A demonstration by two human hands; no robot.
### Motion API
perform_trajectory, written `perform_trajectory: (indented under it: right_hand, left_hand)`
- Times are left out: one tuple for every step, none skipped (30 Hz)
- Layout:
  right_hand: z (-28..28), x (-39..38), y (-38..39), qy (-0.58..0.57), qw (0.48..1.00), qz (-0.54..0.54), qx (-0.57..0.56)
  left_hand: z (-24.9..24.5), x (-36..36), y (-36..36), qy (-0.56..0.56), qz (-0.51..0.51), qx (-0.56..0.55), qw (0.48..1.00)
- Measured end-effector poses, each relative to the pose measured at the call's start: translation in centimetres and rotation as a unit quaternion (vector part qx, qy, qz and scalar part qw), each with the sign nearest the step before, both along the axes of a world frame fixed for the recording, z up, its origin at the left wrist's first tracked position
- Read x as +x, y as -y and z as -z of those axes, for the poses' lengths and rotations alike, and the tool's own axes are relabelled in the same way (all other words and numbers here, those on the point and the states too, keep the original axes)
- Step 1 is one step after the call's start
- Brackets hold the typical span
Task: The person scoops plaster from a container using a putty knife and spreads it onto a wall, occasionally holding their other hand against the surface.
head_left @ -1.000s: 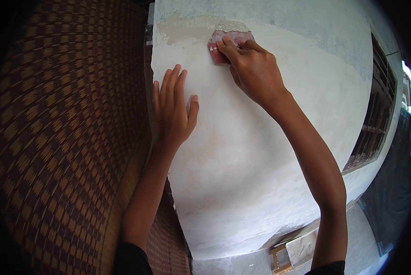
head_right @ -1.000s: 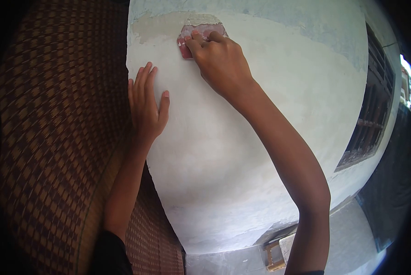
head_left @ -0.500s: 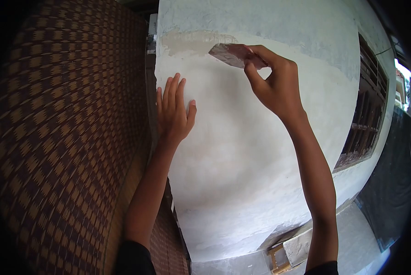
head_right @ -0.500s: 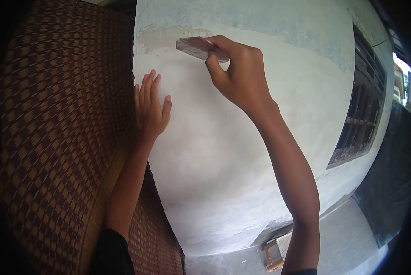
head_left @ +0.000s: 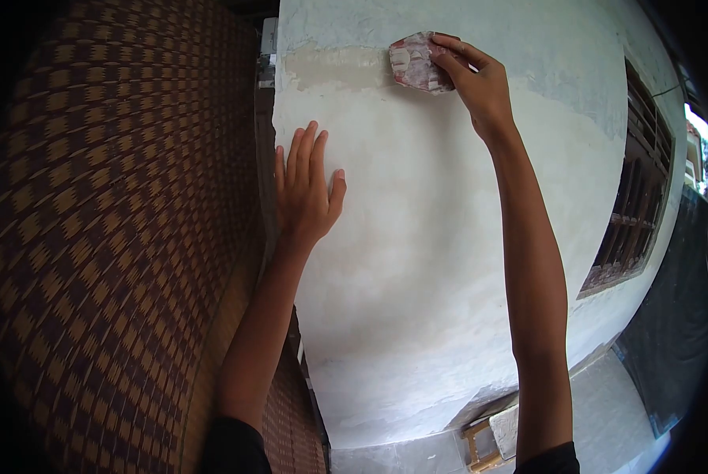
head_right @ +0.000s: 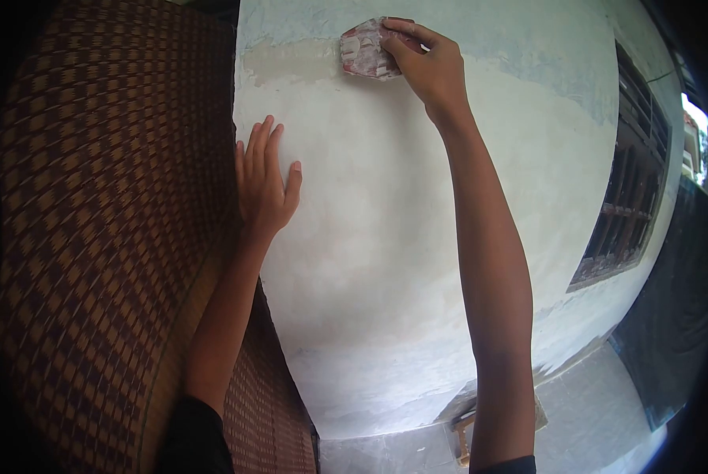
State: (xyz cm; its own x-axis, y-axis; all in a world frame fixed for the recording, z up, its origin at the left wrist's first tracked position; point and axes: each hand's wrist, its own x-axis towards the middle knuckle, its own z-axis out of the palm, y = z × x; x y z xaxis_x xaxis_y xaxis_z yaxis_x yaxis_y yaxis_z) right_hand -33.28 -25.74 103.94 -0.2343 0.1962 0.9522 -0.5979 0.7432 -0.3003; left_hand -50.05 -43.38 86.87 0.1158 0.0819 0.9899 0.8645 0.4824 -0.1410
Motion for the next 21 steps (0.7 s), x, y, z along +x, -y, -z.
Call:
perform_trajectory:
  right_hand:
    - [0.1,-0.2,0.0,0.002,1.0,0.0,0.0]
    - [0.2,-0.5,0.0,-0.02,1.0,0.009,0.01]
    - [0.4,-0.6,0.3,-0.041,0.999,0.017,0.02]
    - [0.5,-0.7,0.7,-0.04,0.999,0.017,0.02]
    - [0.7,-0.8,1.0,-0.043,0.998,0.038,-0.007]
    - [0.9,-0.9,1.3,-0.046,0.997,0.059,-0.034]
    - [0.9,-1.1,1.2,-0.045,0.997,0.059,-0.036]
    - [0.6,-1.4,1.1,-0.042,0.995,0.08,-0.039]
    - [0.5,-1.5,1.4,-0.038,0.993,0.101,-0.042]
    - [0.5,-1.5,1.6,-0.038,0.993,0.101,-0.043]
    - [0.5,-1.3,1.8,-0.029,0.992,0.114,-0.041]
    - [0.5,-1.3,2.1,-0.02,0.991,0.127,-0.039]
    - [0.5,-1.6,2.1,-0.02,0.991,0.127,-0.04]
    - [0.3,-1.9,2.0,-0.031,0.99,0.134,-0.023]
    - [0.2,-2.0,2.2,-0.043,0.989,0.141,-0.006]
    - [0.2,-2.1,2.4,-0.043,0.989,0.141,-0.007]
    - [0.2,-2.3,2.6,-0.041,0.988,0.146,0.001]
    - [0.1,-2.2,2.7,-0.041,0.988,0.152,0.009]
    - [-0.1,-2.2,2.7,-0.041,0.988,0.151,0.008]
    - [-0.5,-2.3,2.7,-0.026,0.986,0.162,0.026]
    - [-0.7,-2.1,3.0,-0.012,0.984,0.173,0.045]
  left_hand:
    - [0.0,0.0,0.0,0.0,-0.002,0.0,1.0]
    - [0.0,-0.1,0.0,0.0,-0.004,0.0,1.0]
    - [0.0,-0.1,0.0,0.001,-0.003,-0.001,1.0]
    - [0.0,-0.1,0.0,0.0,-0.003,0.0,1.0]
    - [0.0,0.0,0.0,0.0,-0.003,-0.001,1.0]
    - [0.1,0.0,0.0,0.001,-0.002,-0.003,1.0]
    - [0.0,0.2,0.1,0.003,-0.003,-0.004,1.0]
    - [0.0,0.2,0.1,0.004,-0.003,-0.004,1.0]
    - [0.0,0.2,0.0,0.004,-0.003,-0.005,1.0]
    - [0.0,0.2,0.0,0.003,-0.002,-0.005,1.0]
    - [0.0,0.1,0.0,0.002,-0.001,-0.004,1.0]
    - [0.0,0.2,0.0,0.002,-0.001,-0.005,1.0]
    - [0.0,0.2,0.1,0.003,-0.001,-0.005,1.0]
    - [-0.1,0.2,0.1,0.003,-0.001,-0.006,1.0]
    - [-0.1,0.1,0.1,0.002,-0.002,-0.006,1.0]
    - [-0.1,0.1,0.1,0.0,-0.003,-0.006,1.0]
    - [-0.1,0.1,0.1,-0.002,-0.005,-0.005,1.0]
    - [-0.1,0.1,0.1,-0.002,-0.005,-0.007,1.0]
    - [-0.1,0.1,0.1,-0.002,-0.007,-0.005,1.0]
    - [-0.1,0.1,0.1,-0.002,-0.008,-0.005,1.0]
    - [-0.1,0.1,0.1,-0.002,-0.008,-0.006,1.0]
